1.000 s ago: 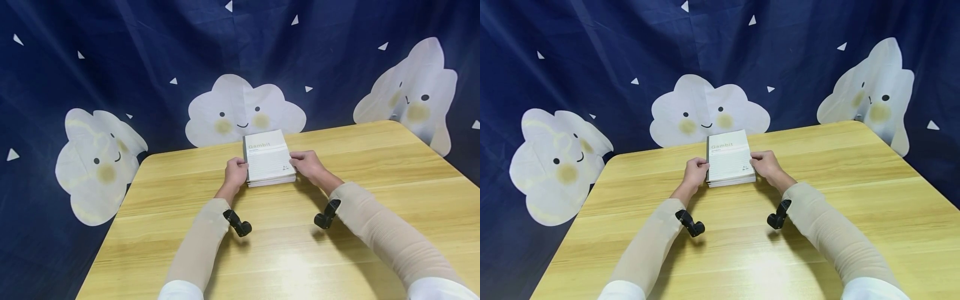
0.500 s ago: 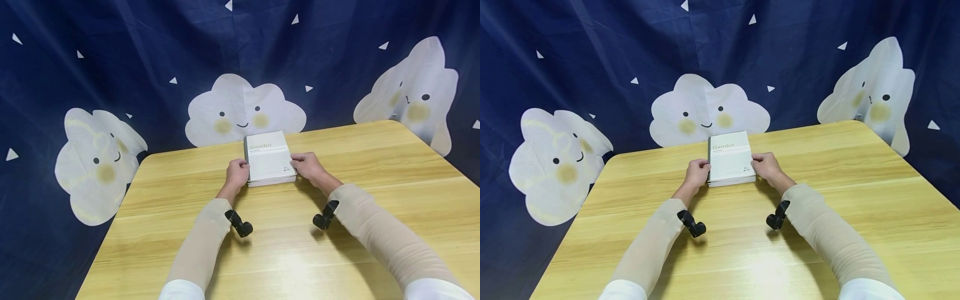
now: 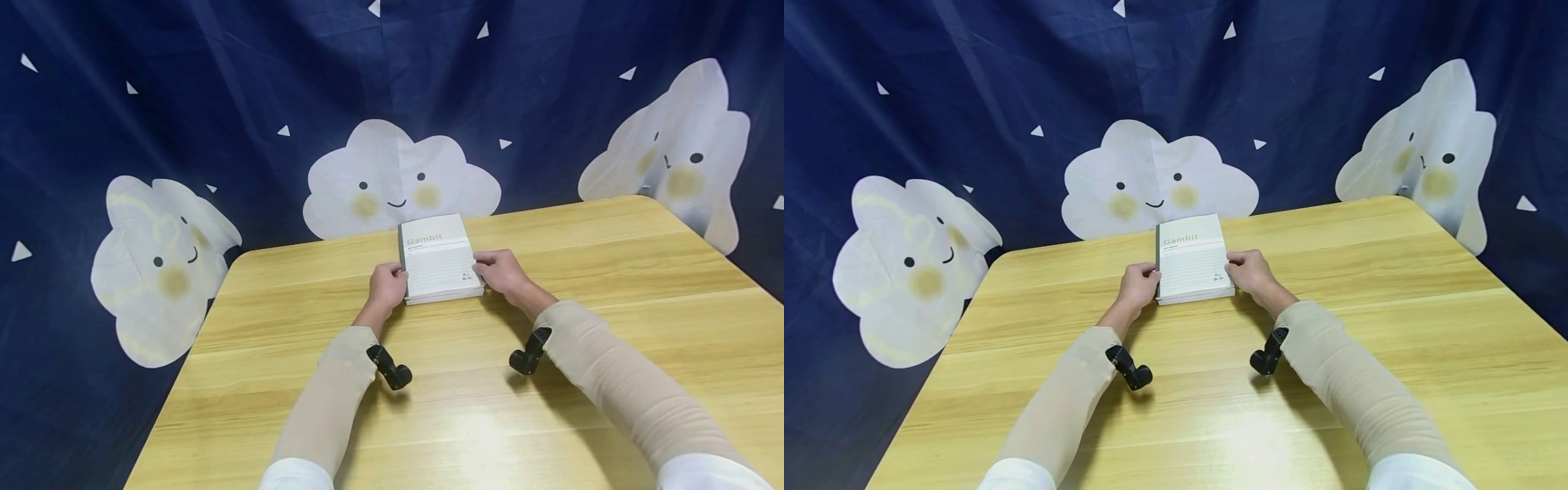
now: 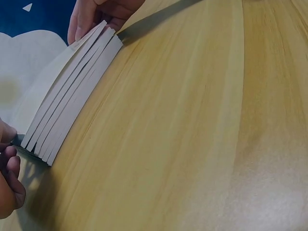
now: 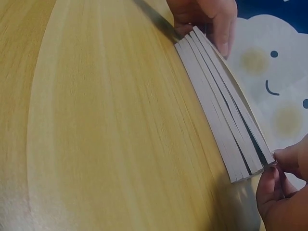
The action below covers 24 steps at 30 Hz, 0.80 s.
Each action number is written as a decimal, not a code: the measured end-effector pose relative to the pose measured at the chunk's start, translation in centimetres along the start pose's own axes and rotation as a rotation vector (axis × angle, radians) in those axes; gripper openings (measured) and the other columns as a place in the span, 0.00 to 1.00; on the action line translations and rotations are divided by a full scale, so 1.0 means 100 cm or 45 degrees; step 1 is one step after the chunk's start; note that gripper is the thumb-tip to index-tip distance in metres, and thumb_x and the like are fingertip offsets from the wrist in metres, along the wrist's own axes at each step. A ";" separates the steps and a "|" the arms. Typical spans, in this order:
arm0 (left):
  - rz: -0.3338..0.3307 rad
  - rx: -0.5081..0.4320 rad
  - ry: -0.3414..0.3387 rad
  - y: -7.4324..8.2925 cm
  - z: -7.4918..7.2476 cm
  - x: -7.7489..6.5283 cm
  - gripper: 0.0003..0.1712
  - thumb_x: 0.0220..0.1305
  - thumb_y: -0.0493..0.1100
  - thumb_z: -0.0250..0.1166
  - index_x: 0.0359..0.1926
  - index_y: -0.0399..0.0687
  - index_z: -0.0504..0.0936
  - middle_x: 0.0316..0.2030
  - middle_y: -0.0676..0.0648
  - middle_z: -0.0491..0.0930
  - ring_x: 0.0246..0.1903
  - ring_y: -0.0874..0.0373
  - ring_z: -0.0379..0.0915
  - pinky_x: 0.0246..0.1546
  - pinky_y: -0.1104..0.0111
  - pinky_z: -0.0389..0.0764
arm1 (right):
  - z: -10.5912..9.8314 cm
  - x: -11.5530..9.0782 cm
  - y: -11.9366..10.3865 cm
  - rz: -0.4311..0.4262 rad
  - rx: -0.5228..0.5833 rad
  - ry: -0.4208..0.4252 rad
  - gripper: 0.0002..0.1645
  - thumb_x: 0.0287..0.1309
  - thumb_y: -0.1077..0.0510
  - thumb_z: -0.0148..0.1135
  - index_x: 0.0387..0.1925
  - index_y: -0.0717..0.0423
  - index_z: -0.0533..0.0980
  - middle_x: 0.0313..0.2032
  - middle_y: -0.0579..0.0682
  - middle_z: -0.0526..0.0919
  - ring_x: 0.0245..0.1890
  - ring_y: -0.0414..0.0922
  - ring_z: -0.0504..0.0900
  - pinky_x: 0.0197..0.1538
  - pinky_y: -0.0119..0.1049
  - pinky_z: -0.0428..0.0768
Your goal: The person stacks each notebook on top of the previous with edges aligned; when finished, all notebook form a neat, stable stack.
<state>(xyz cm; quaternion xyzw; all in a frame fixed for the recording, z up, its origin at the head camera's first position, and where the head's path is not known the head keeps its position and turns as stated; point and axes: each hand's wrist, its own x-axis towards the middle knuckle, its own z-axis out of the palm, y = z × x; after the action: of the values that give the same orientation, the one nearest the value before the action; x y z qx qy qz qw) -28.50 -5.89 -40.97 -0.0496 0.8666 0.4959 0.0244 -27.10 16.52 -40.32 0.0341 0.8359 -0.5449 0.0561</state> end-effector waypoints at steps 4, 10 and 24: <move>0.042 0.012 0.005 -0.002 0.000 0.001 0.08 0.65 0.36 0.55 0.36 0.37 0.81 0.26 0.49 0.68 0.35 0.55 0.66 0.31 0.69 0.67 | 0.001 0.000 0.001 0.008 -0.016 0.001 0.25 0.64 0.65 0.49 0.63 0.66 0.65 0.52 0.64 0.75 0.42 0.46 0.73 0.34 0.26 0.72; 0.080 0.033 -0.006 -0.002 0.002 0.002 0.15 0.65 0.35 0.54 0.20 0.43 0.68 0.20 0.50 0.62 0.27 0.56 0.61 0.25 0.69 0.62 | 0.001 0.002 0.003 0.034 -0.024 -0.002 0.26 0.65 0.64 0.48 0.64 0.66 0.64 0.60 0.64 0.71 0.47 0.47 0.72 0.35 0.26 0.72; 0.072 0.074 -0.027 -0.003 0.003 0.002 0.11 0.66 0.37 0.55 0.25 0.40 0.74 0.22 0.49 0.63 0.27 0.57 0.62 0.23 0.71 0.62 | 0.001 0.002 0.005 0.025 -0.047 0.003 0.26 0.64 0.64 0.48 0.63 0.66 0.65 0.59 0.65 0.72 0.43 0.47 0.75 0.30 0.25 0.73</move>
<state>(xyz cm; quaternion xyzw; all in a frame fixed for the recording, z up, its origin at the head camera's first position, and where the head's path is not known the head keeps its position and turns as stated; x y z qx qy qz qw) -28.72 -5.79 -41.39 -0.0192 0.8814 0.4715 0.0211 -27.22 16.65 -40.88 0.0419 0.8455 -0.5288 0.0611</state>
